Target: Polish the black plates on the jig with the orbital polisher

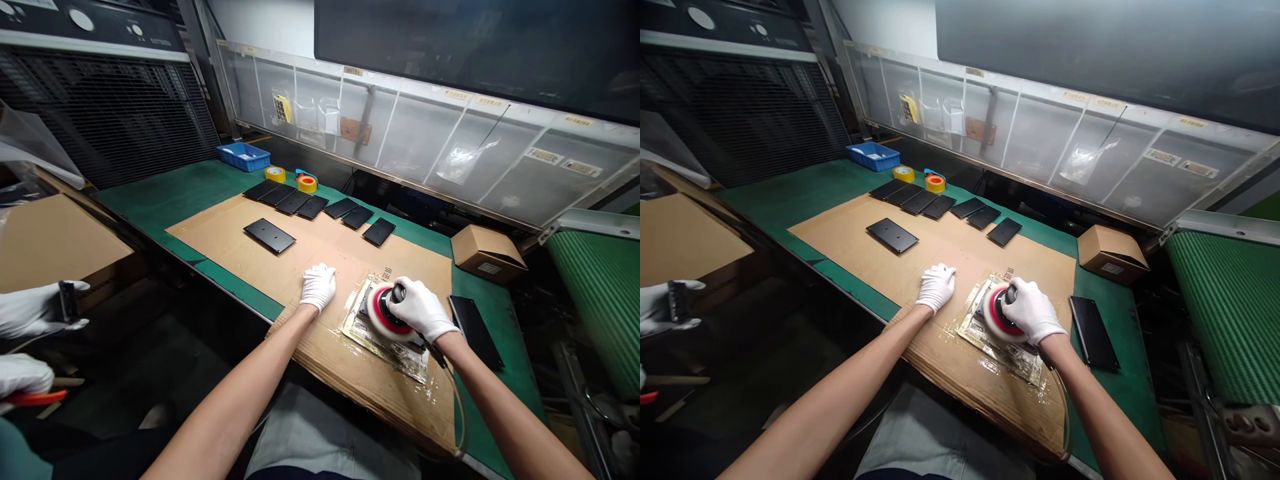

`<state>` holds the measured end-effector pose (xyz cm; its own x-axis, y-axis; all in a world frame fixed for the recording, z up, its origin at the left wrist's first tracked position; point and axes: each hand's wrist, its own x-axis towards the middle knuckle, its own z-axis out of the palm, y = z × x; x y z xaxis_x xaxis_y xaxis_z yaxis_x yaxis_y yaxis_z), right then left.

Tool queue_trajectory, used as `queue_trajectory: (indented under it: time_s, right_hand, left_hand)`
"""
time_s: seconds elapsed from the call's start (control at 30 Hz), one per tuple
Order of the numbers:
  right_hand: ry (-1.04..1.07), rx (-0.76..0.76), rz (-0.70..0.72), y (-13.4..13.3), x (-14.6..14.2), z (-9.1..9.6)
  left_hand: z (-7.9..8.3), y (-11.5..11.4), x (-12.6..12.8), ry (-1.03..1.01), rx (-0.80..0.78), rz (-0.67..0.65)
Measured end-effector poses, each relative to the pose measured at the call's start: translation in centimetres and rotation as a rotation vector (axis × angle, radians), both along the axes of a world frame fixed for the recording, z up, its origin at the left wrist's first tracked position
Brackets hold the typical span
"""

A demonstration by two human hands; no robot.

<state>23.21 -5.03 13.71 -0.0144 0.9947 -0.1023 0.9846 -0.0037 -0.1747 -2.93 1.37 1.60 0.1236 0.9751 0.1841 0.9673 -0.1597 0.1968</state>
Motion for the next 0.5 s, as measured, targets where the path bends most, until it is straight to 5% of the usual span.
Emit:
queue_trajectory:
  time_s: [0.5]
  right_hand:
    - [0.032, -0.007, 0.009, 0.12, -0.13, 0.16]
  left_hand:
    - [0.2, 0.09, 0.09, 0.002, -0.034, 0.015]
